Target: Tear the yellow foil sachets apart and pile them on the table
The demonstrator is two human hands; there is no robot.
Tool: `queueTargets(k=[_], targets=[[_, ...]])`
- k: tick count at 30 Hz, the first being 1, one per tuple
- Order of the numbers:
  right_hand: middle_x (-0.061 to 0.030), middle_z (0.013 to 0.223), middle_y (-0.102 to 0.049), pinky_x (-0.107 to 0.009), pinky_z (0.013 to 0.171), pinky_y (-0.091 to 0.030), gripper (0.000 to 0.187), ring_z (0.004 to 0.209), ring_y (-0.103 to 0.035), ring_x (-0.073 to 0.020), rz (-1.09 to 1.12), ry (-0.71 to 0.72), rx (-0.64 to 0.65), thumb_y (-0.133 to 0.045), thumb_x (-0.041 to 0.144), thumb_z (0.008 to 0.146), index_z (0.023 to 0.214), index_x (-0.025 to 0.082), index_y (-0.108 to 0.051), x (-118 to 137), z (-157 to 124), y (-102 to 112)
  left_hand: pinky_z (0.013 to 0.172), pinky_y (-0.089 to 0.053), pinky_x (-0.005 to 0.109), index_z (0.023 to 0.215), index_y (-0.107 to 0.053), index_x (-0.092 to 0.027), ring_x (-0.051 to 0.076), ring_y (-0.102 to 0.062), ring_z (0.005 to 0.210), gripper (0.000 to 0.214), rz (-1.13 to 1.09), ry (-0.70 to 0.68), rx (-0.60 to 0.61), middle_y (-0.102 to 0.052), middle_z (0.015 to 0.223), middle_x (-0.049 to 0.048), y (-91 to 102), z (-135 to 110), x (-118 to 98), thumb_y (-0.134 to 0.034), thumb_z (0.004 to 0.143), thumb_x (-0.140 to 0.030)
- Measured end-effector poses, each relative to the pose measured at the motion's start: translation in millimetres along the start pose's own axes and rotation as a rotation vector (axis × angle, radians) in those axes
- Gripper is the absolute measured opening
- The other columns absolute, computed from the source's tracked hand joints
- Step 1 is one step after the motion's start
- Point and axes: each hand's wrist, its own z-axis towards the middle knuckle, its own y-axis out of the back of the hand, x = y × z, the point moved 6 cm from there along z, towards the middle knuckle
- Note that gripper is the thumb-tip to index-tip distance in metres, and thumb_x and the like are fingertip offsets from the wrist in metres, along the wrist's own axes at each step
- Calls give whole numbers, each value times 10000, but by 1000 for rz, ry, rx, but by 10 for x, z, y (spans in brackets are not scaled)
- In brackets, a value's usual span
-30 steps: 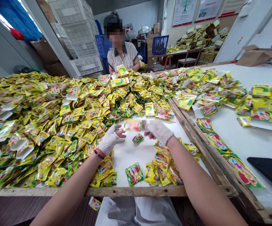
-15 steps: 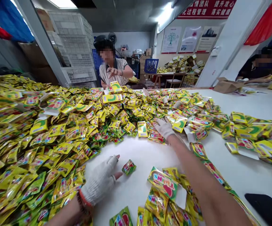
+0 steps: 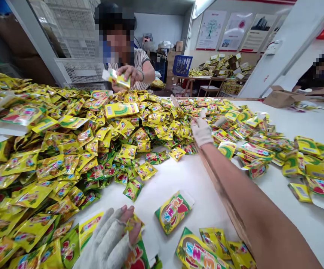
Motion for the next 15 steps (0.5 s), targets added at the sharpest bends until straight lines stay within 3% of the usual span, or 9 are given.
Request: queueTargets(k=[3,7,10,15], targets=[[-191,1207,-638,-424,1050,-341,384,1179,-535,-291,-127,-57,32,-450,371,914,1134,126,-648,-222,517,-148,986,-534,530,1386,-472,-371,301,-589,1206,615,-89,48,22,-634,1294,93,-89,-59,60,-654,799,-349],[-142,1102,-682,-365,1025,-370,270,1143,-556,-273,-219,-9,180,-549,398,860,852,172,-698,-290,592,-457,964,-566,432,1340,-526,-348,256,-635,1137,537,-158,20,67,-671,1238,64,-138,-12,60,-643,818,-314],[-107,1074,-690,-318,1017,-369,214,1124,-555,-237,-229,45,265,-543,351,857,802,195,-678,-234,265,-526,937,-577,413,1274,-579,-256,265,-638,1119,487,-184,-13,86,-679,1210,95,-62,84,4,-643,816,-407],[-96,1089,-664,-326,937,-406,305,1079,-554,-227,-153,109,331,-442,468,908,924,216,-613,34,-677,-484,970,-534,477,1205,-590,-193,306,-600,1140,544,-287,99,29,-649,1217,151,233,198,-113,-657,774,-518]])
